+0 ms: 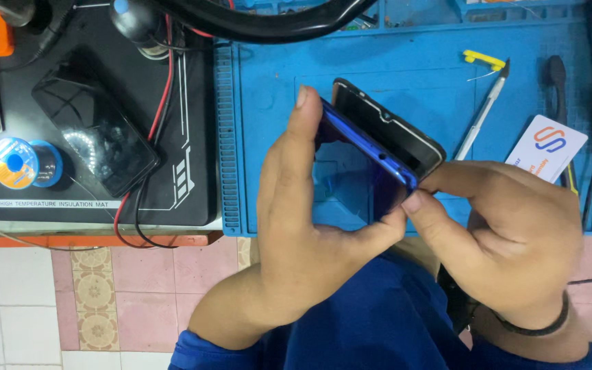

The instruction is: The person sprays cleaning liquid onto a smartphone and wipes it, then works the screen away from the phone frame by hand. They pick up a tube of adhesive and squeeze a bead of glue along the edge of the separated screen assembly, rotating the phone as they apply it around the perimeter.

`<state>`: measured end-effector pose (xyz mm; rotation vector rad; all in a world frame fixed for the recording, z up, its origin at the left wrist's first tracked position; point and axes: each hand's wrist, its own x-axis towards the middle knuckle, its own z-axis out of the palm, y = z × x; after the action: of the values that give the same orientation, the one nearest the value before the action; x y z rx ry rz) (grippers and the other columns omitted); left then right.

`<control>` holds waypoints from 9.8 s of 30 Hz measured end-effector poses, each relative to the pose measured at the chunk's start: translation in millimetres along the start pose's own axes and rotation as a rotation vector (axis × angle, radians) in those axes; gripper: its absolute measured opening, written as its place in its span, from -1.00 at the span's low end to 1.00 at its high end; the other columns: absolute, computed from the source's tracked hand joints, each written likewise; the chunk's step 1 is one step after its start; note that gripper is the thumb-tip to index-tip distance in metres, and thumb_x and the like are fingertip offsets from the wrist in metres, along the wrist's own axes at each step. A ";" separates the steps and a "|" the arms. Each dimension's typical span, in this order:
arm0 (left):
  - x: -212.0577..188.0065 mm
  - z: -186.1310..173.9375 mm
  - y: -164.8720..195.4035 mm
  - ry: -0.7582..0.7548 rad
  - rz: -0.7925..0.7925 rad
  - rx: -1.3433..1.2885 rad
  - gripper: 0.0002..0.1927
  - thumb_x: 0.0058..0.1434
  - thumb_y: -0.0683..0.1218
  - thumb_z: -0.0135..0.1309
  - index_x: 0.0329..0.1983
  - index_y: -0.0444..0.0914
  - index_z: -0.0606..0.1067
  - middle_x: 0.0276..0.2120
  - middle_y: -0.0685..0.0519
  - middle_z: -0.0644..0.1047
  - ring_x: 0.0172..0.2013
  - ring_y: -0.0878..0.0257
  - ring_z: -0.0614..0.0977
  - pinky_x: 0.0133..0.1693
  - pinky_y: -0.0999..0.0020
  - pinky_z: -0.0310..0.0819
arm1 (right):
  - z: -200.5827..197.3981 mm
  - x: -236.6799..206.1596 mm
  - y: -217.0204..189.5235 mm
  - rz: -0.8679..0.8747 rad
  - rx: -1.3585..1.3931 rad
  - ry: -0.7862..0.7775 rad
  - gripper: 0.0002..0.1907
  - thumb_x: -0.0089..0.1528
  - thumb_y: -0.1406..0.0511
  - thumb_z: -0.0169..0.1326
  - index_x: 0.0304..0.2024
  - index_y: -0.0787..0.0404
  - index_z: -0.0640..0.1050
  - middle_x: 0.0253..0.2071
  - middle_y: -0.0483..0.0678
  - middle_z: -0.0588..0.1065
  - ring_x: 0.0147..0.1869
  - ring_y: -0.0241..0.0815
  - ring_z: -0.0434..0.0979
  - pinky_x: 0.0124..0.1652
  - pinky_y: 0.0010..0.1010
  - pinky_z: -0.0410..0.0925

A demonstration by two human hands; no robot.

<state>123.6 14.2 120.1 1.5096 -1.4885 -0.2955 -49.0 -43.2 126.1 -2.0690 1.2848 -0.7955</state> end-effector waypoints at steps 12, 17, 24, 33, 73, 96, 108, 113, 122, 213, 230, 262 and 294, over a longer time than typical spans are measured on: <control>-2.9 0.6 -8.8 -0.071 0.005 -0.033 0.15 0.14 -0.15 0.50 0.54 -0.26 -0.10 0.29 -0.14 0.32 0.26 0.06 0.45 0.26 0.33 0.41 | 13.9 -1.7 1.8 -0.201 0.016 0.083 -0.80 0.18 0.42 0.31 -0.19 0.33 0.57 -0.24 0.11 0.56 -0.22 -0.02 0.62 -0.24 -0.37 0.41; -2.4 0.8 -5.1 -0.060 -0.003 0.004 0.18 0.11 -0.12 0.51 0.52 -0.31 -0.12 0.29 -0.20 0.29 0.26 0.01 0.44 0.28 0.29 0.44 | 8.7 1.4 -8.5 -0.203 0.048 0.051 -0.83 0.18 0.41 0.28 -0.22 0.34 0.56 -0.29 0.06 0.57 -0.26 -0.05 0.62 -0.26 -0.37 0.41; -4.1 1.1 -3.9 -0.046 -0.038 -0.016 0.18 0.12 -0.10 0.50 0.52 -0.34 -0.14 0.22 -0.16 0.32 0.20 0.07 0.47 0.26 0.31 0.46 | 6.8 6.0 -17.0 -0.203 0.005 0.031 -0.87 0.19 0.39 0.26 -0.24 0.31 0.59 -0.30 0.03 0.58 -0.28 -0.07 0.61 -0.29 -0.37 0.40; -3.2 -0.8 -5.8 -0.035 -0.064 -0.010 0.23 0.08 -0.07 0.53 0.55 -0.36 -0.13 0.18 -0.13 0.35 0.09 0.11 0.48 0.17 0.33 0.47 | 6.4 9.0 -20.5 -0.172 0.062 0.017 -0.88 0.19 0.39 0.25 -0.23 0.29 0.59 -0.31 0.00 0.58 -0.29 -0.13 0.63 -0.30 -0.43 0.41; -7.2 -2.4 -7.4 0.001 -0.049 0.016 0.19 0.07 -0.06 0.54 0.53 -0.39 -0.04 0.13 -0.13 0.42 0.08 0.10 0.54 0.15 0.31 0.49 | -1.3 12.4 -22.9 -0.172 0.078 0.037 -0.80 0.16 0.34 0.28 -0.18 0.24 0.60 -0.30 -0.01 0.59 -0.26 -0.12 0.64 -0.28 -0.42 0.41; -4.8 -20.9 -30.4 -0.480 0.028 -0.532 0.22 0.02 -0.08 0.54 0.61 -0.29 0.00 0.35 -0.16 0.44 0.31 0.10 0.50 0.39 0.29 0.32 | -1.5 8.5 30.1 -0.297 0.667 -0.274 0.09 -0.05 0.13 0.47 0.40 0.37 0.25 0.41 0.18 0.30 0.53 0.04 0.32 0.47 -0.15 0.20; -5.8 -18.5 -39.8 -0.585 -0.109 -0.854 0.23 0.04 -0.21 0.54 0.62 -0.23 -0.04 0.46 -0.15 0.30 0.42 0.14 0.36 0.45 0.26 0.19 | -6.6 7.4 10.1 -0.197 0.499 -0.139 0.03 -0.15 0.10 0.46 0.27 0.41 0.36 0.21 0.18 0.43 0.32 0.03 0.47 0.29 -0.22 0.31; -7.8 -17.4 -39.2 -0.563 -0.135 -0.867 0.27 0.04 -0.22 0.56 0.66 -0.25 -0.05 0.44 -0.12 0.28 0.40 0.20 0.38 0.45 0.29 0.19 | -8.6 10.6 5.3 -0.170 0.496 -0.137 -0.02 -0.15 0.10 0.44 0.22 0.43 0.39 0.15 0.19 0.43 0.26 0.05 0.48 0.23 -0.22 0.33; -17.0 -12.8 -18.5 -0.452 -0.414 -0.955 0.37 -0.13 -0.20 0.57 0.63 -0.37 -0.07 0.49 -0.12 0.25 0.40 0.13 0.37 0.42 0.27 0.18 | -8.2 28.4 12.9 -0.208 0.452 -0.253 -0.22 -0.04 0.07 0.34 0.10 0.41 0.47 -0.10 0.07 0.51 0.00 -0.10 0.54 0.03 -0.34 0.38; 25.0 -21.0 -44.9 -0.583 -0.576 -0.683 -0.44 0.33 -0.13 0.12 0.37 -0.38 0.34 0.07 -0.05 0.62 0.06 0.24 0.64 0.10 0.39 0.52 | 29.6 16.0 54.2 0.343 0.964 -0.222 -0.78 0.25 0.41 0.24 -0.08 0.32 0.54 -0.24 -0.13 0.54 -0.18 -0.42 0.51 -0.21 -0.56 0.40; -8.0 36.5 -16.3 -0.214 0.157 0.171 0.33 -0.15 -0.07 0.52 0.55 -0.24 -0.11 0.17 -0.26 0.34 0.16 -0.22 0.41 0.17 -0.07 0.35 | -5.6 -26.6 20.2 -0.041 0.352 0.329 -0.64 0.06 0.36 0.43 -0.21 0.32 0.52 -0.35 -0.03 0.49 -0.38 -0.27 0.46 -0.37 -0.51 0.26; -20.1 18.9 -33.0 0.160 0.383 0.365 0.40 0.11 -0.20 0.45 0.65 0.06 -0.40 0.04 -0.12 0.29 0.01 -0.06 0.35 0.04 0.00 0.22 | -20.6 -36.1 -29.7 -0.200 0.220 0.285 -0.58 0.02 0.32 0.42 -0.14 0.32 0.56 -0.21 0.09 0.57 -0.19 -0.15 0.66 -0.20 -0.45 0.49; -37.9 -6.7 -83.6 -0.078 -0.344 -1.323 -0.71 0.59 -0.04 -0.08 0.27 -0.25 0.38 -0.21 -0.07 0.56 0.06 -0.13 0.61 0.03 -0.02 0.55 | -6.9 -45.7 0.4 -0.266 0.548 0.054 -0.52 0.43 0.06 0.06 0.19 0.26 0.35 0.07 0.19 0.55 0.13 0.07 0.70 0.07 -0.28 0.57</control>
<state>173.3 33.1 45.0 0.6189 -0.7054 -1.2547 -70.7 -2.6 121.9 -1.7867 0.7091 -1.1769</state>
